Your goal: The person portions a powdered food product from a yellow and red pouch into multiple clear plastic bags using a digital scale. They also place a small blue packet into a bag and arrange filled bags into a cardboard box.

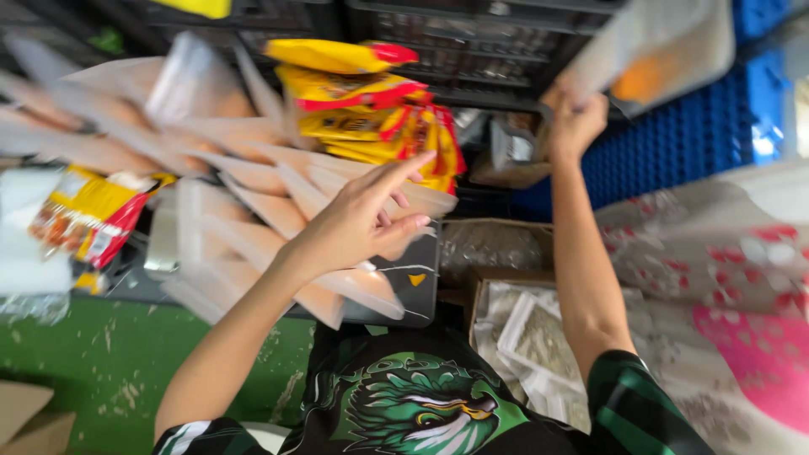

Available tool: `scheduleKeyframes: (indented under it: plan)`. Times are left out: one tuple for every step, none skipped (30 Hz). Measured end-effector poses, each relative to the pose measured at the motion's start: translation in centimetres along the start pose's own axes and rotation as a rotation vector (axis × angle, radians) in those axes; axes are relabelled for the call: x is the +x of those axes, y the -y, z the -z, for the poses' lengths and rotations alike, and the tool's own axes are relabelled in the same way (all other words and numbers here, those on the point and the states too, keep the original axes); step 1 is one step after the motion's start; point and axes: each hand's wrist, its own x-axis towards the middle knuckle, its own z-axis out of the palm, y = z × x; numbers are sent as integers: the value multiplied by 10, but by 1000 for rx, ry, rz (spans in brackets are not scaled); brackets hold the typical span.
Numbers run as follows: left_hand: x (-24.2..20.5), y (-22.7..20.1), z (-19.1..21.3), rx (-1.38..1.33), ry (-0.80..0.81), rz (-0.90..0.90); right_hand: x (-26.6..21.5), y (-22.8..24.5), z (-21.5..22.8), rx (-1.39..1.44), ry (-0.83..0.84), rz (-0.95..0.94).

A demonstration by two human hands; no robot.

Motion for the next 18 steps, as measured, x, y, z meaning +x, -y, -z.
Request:
scheduleKeyframes:
  plan:
    - [-11, 1, 3, -68, -41, 10, 6, -12, -9, -136, -131, 149]
    - [-23, -4, 10, -62, -70, 35, 8, -13, -9, -108, -106, 160]
    - [-34, -10, 16, -49, -70, 25, 12, -15, -9, -129, -122, 124]
    - [-43, -14, 24, -30, -72, 7, 21, -16, -14, -147, -148, 91]
    - [-54, -17, 28, -17, -102, 22, 24, -17, -23, -117, -134, 104]
    - [-67, -20, 30, -69, -116, 79, 25, -23, -25, -115, -166, 109]
    - [-78, -23, 31, -123, -131, 134, 28, -29, -28, -113, -198, 113]
    - [-87, -20, 32, -121, -153, 146, 31, -34, -35, -95, -183, 123]
    - [-96, -18, 32, -145, -189, 173, 33, -39, -43, -96, -273, 150]
    - [-107, -15, 31, -169, -225, 197, 36, -44, -50, -96, -364, 177]
    - [-116, -13, 33, -168, -247, 206, 34, -30, -43, -79, -352, 187]
    - [-125, -11, 34, -151, -268, 186, 31, -17, -35, 17, -281, 86]
    - [-134, -8, 36, -133, -289, 167, 28, -4, -28, 110, -207, -16]
    - [-141, -5, 38, -136, -307, 180, 24, -9, -26, 120, -189, -9]
    - [-148, -2, 41, -144, -319, 185, 21, -14, -24, 176, -205, -2]
    - [-155, 1, 44, -149, -328, 185, 18, -19, -23, 232, -227, 1]
    - [-161, 3, 46, -149, -341, 194, 14, -9, -16, 241, -215, 5]
    - [-166, 4, 50, -158, -337, 192, 12, 0, -7, 309, -174, -87]
